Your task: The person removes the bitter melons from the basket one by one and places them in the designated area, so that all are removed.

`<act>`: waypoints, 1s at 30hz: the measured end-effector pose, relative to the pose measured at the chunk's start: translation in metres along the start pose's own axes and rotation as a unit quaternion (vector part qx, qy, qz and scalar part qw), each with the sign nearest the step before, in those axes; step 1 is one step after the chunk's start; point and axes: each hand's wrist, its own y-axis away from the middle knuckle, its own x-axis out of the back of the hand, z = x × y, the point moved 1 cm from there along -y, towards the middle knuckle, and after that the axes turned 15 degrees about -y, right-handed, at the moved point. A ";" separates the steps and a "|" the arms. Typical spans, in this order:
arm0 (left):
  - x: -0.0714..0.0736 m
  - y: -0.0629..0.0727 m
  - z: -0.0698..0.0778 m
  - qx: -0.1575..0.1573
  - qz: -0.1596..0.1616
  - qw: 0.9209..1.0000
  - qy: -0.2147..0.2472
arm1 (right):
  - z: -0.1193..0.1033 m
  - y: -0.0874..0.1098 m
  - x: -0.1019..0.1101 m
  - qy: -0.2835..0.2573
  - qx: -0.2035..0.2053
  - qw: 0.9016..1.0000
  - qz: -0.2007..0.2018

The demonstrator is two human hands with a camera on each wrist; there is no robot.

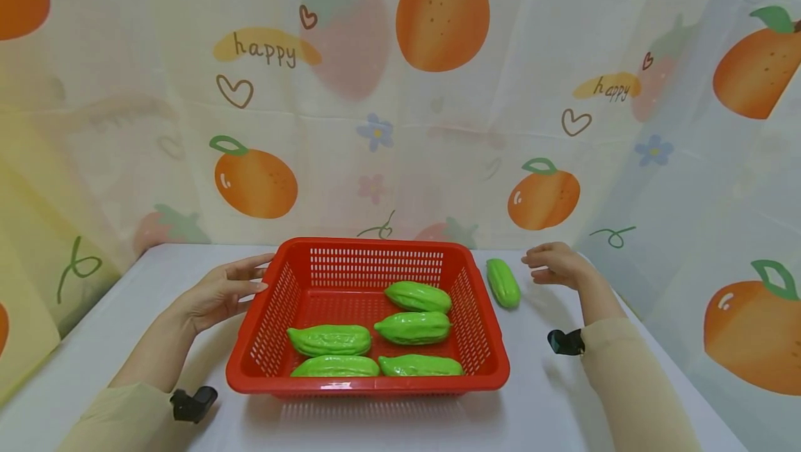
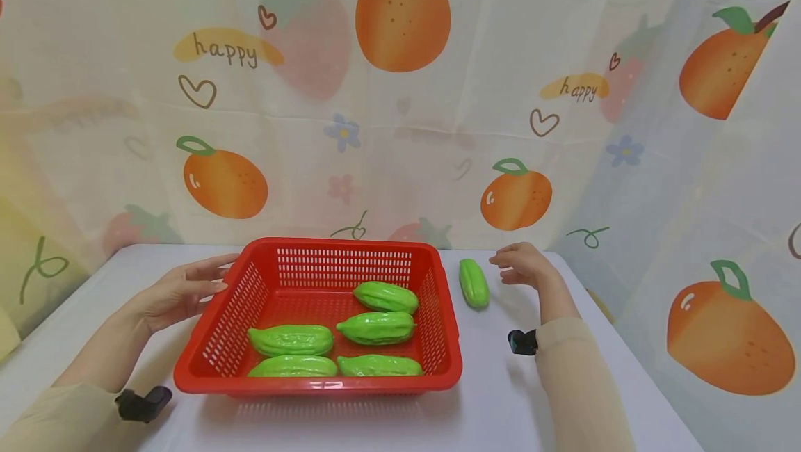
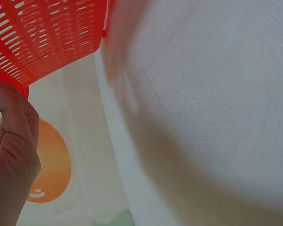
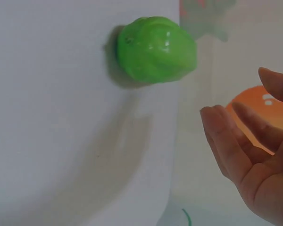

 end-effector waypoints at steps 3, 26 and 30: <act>0.001 0.000 0.000 -0.002 -0.002 1.000 -0.001 | -0.009 0.003 -0.001 0.003 0.016 1.000 -0.008; 0.000 0.001 0.002 -0.009 -0.009 1.000 0.006 | -0.071 0.019 -0.031 0.018 0.123 0.991 -0.057; 0.000 0.001 0.002 -0.008 -0.012 1.000 0.005 | -0.081 0.024 -0.045 0.022 0.143 0.987 -0.064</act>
